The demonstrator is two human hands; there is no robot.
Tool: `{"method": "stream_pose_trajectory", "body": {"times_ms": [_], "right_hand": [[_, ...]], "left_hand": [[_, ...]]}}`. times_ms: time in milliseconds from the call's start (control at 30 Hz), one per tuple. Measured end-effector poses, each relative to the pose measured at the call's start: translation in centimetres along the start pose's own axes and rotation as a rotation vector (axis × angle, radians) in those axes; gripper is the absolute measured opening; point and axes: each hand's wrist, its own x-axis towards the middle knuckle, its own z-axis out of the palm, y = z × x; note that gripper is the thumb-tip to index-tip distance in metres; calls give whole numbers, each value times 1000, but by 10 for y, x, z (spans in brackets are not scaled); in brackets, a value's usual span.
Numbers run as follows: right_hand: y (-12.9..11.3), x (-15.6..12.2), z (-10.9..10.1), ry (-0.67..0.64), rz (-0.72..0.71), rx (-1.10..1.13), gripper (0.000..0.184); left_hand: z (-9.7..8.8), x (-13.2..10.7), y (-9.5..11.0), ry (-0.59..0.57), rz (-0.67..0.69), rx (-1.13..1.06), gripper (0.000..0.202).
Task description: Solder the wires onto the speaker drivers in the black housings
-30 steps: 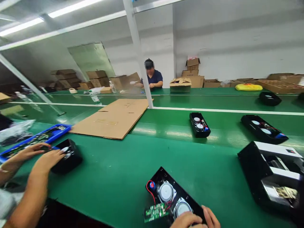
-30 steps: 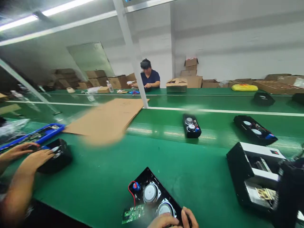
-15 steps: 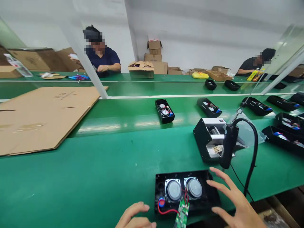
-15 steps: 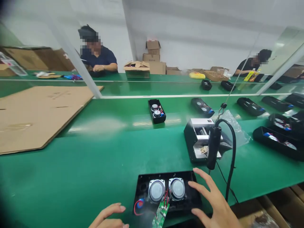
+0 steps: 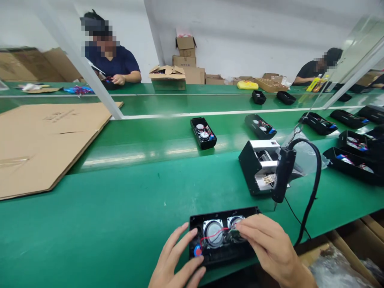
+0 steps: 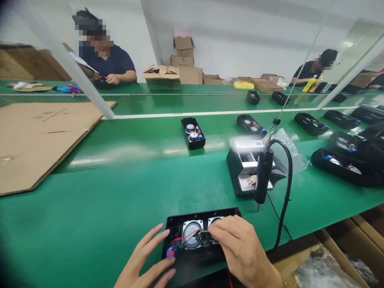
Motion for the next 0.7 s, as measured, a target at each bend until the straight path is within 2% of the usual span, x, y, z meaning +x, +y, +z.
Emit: {"method": "stream_pose_trajectory", "body": {"times_ms": [67,133,233,333,500,600,700], "right_hand": [[-3,3,-6,-161,-51,-2,31],[-8,3,-2,-293,-80,-43,33],[-14,-2,11,-388,-87,-129,27],[-15,-6,18,-496,-65,-150,22],[-14,6,11,-745,42,-79,32],[-15,13,6,-803,79,-61,35],[-17,11,7,-763,109,-29,32]], "left_hand": [[3,2,0,-18,53,7,18],[11,4,2,-3,59,20,19],[28,10,9,18,22,19,23],[39,16,15,-57,11,19,30],[42,26,15,-132,69,7,16],[42,27,12,-136,94,-7,9],[43,27,9,-184,126,-13,9]]}}
